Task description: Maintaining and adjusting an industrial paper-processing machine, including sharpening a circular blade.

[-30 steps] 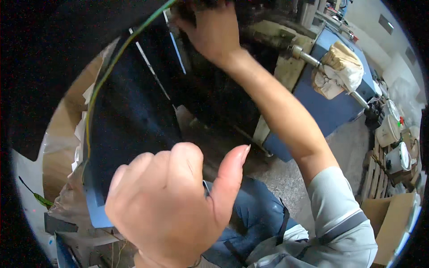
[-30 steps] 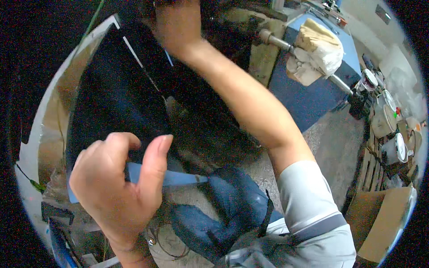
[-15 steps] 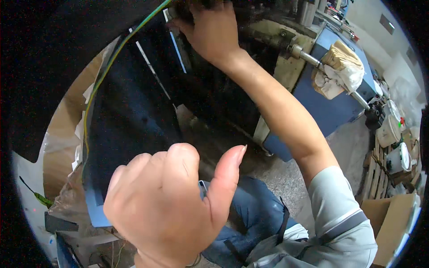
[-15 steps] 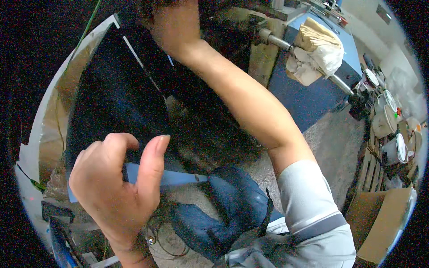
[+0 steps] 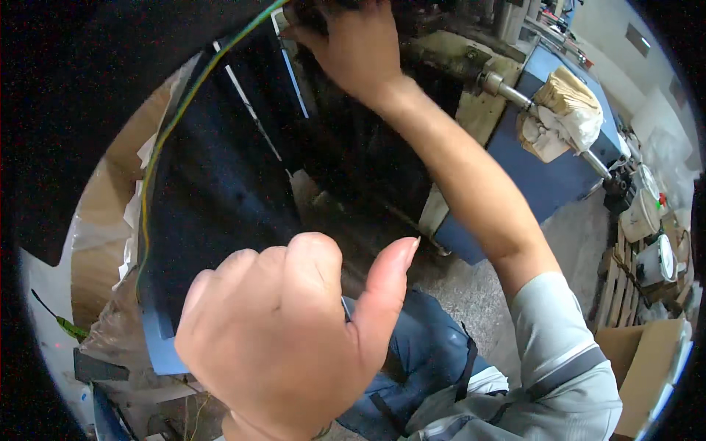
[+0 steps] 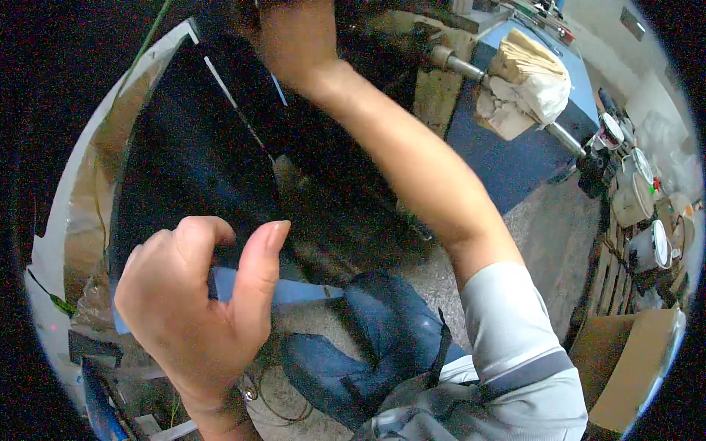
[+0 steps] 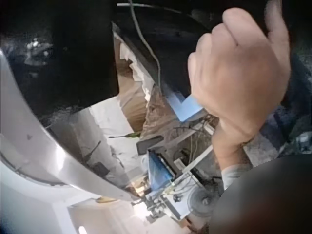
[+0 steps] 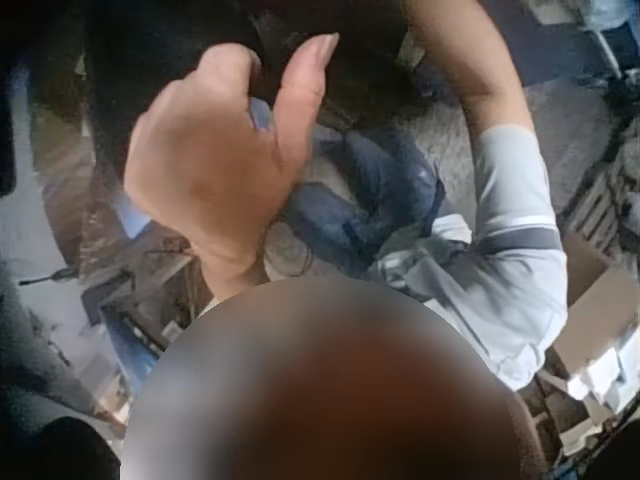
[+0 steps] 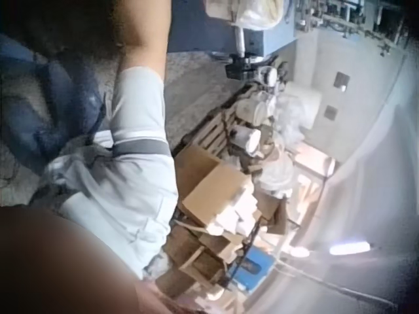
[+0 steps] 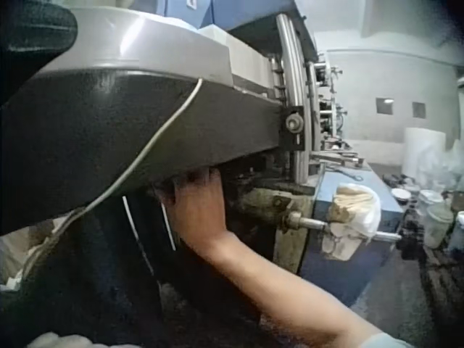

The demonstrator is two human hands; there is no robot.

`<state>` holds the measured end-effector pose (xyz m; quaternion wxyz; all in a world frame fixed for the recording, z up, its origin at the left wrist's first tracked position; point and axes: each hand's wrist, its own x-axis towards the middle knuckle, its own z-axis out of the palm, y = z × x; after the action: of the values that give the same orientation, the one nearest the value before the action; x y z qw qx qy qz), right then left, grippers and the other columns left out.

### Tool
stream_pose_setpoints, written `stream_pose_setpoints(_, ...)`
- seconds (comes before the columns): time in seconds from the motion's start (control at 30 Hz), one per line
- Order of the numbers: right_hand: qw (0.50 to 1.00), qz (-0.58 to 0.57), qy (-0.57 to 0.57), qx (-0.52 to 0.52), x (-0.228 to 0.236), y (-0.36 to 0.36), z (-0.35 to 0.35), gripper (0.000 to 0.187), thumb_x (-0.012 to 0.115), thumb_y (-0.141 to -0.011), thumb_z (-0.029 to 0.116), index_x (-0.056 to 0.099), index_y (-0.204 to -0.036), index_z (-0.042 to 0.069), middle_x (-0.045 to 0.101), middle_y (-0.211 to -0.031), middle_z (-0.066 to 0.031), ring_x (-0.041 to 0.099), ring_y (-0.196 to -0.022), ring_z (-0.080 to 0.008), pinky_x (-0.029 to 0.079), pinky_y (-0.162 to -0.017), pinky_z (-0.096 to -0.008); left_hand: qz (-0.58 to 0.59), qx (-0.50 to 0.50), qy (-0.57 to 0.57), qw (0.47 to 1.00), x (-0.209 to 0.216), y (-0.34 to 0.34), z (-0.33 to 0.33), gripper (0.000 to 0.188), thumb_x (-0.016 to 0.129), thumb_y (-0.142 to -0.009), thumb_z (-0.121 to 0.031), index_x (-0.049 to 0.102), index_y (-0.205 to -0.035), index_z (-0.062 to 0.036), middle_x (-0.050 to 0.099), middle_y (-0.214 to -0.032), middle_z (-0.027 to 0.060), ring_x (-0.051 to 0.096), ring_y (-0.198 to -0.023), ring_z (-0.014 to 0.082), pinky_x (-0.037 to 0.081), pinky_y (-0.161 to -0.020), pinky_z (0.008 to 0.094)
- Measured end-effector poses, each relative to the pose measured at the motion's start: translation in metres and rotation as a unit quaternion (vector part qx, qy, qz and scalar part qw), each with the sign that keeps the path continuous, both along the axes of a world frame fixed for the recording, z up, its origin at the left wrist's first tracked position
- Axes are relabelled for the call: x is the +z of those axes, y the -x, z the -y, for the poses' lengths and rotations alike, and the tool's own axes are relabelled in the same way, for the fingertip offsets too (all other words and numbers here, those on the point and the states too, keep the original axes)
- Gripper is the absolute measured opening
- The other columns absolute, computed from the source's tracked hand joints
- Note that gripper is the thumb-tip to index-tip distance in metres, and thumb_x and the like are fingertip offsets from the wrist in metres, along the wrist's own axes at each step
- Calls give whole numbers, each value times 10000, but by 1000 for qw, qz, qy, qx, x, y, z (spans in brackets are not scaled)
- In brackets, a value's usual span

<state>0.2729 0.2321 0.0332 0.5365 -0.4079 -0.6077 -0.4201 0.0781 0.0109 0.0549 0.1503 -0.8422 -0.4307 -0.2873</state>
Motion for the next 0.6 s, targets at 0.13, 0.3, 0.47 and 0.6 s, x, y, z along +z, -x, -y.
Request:
stream_pose_setpoints(0.13, 996, 19, -84, 36, 14, -8, -12, 396, 760, -860, 176, 672, -1195, -16, 638, -1188, -270, 574, -1118, -480, 453, -952, -562, 11, 7, -61, 998, -5, -2, 2, 359, 869, -791, -344, 616, -720, -99, 542, -622, 96, 539, -571, 320, 381, -549, 421)
stream_pose_setpoints(0.3, 992, 13, -98, 72, 8, -13, -6, 414, 768, -862, 186, 663, -1206, -18, 637, -1172, -264, 571, -1119, -487, 449, -981, -568, 14, -4, -56, 998, -6, -3, 1, 347, 871, -784, -344, 630, -730, -101, 553, -627, 95, 547, -569, 320, 394, -553, 415)
stream_pose_setpoints(0.47, 998, 26, -53, -1, -5, -5, -4, 435, 786, -860, 194, 664, -1220, -17, 620, -1250, -268, 557, -1146, -494, 431, -1004, -586, 18, -6, -51, 999, -5, -3, -1, 345, 875, -780, -339, 632, -731, -99, 553, -627, 95, 546, -568, 320, 392, -547, 416)
stream_pose_setpoints(0.6, 999, 1, 13, 49, 10, -7, -3, 468, 793, -858, 205, 662, -1239, -32, 609, -1287, -289, 534, -1215, -483, 415, -1036, -581, 27, -8, -62, 998, -4, -2, 0, 355, 879, -774, -332, 622, -717, -93, 551, -626, 96, 543, -567, 325, 390, -544, 423)
